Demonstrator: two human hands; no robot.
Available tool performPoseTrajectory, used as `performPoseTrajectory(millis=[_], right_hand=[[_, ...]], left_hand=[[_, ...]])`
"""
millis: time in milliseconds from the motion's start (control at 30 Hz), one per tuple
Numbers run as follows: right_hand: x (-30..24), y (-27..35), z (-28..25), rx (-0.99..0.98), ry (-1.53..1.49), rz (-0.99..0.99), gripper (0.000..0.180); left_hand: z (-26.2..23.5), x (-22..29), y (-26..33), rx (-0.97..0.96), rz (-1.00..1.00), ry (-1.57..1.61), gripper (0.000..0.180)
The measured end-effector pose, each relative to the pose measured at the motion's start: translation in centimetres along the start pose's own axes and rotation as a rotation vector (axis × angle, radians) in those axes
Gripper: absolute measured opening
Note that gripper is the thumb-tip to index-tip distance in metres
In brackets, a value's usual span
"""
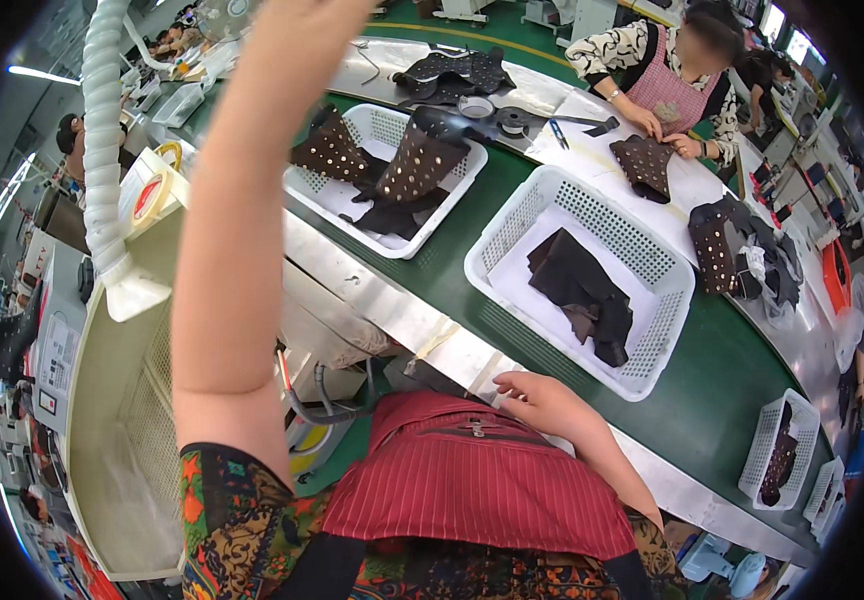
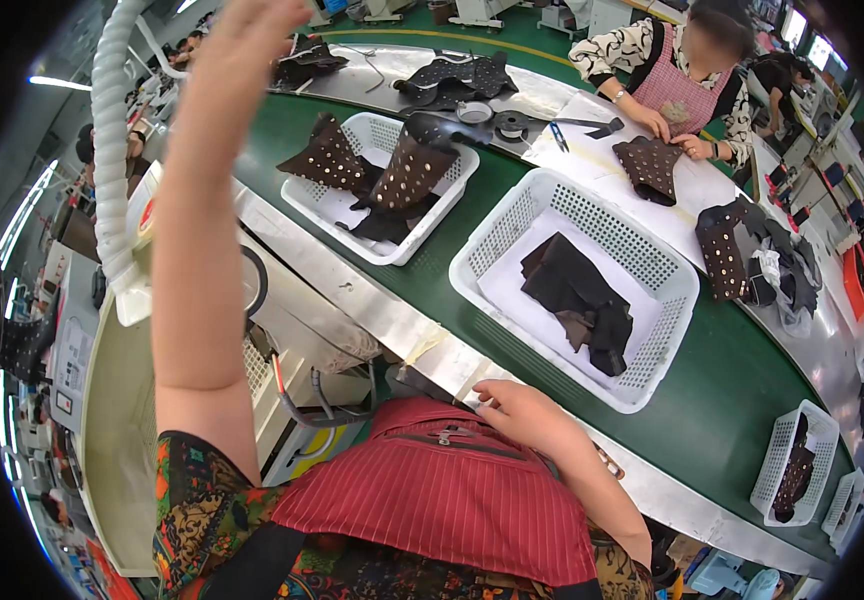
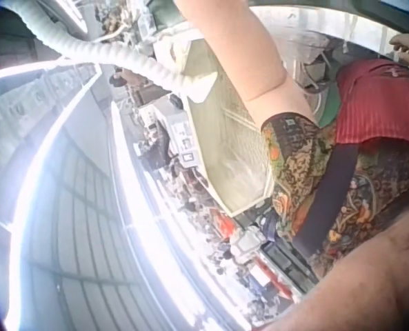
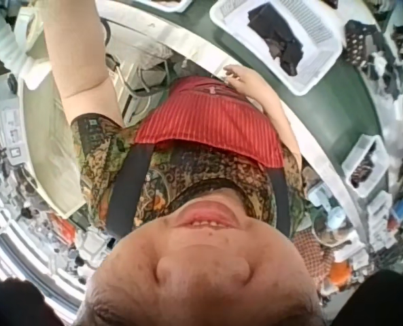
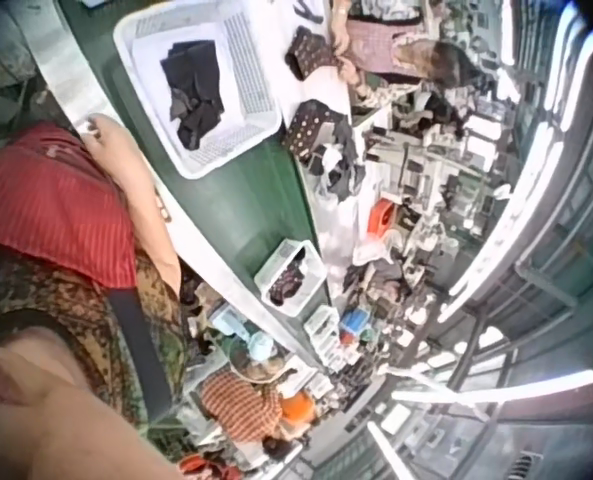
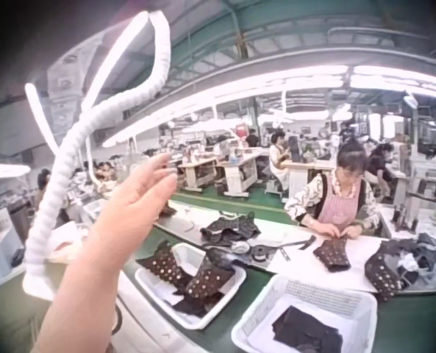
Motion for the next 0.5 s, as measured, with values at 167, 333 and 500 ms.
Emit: performPoseTrajectory(millis=[167, 333, 500], right_hand=[[-0.7, -4.4, 0.5, -0.092, -0.031, -0.075, 0.039], [-0.8, -13.1, 1.8, -0.049, -0.567, 0.045, 0.058], [-0.8, -23.9, 1.0, 0.414, -0.817, 0.254, 0.069]], left_hand=[[-5.5, 5.3, 7.0, 0.174, 0.085, -0.16, 0.047], [-12.9, 3.1, 18.5, 0.571, 0.023, -0.476, 0.045], [-15.8, -7.7, 35.3, 0.607, -0.711, -0.731, 0.053]])
Point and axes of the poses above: each hand's wrist, its own y-axis away from the middle knuckle, its own z-axis out of the palm, x = y × z, the point moved 2 cm from there along -y, towards the middle knuckle, and after that the axes turned 2 degrees about -x, right-handed, at the moved point
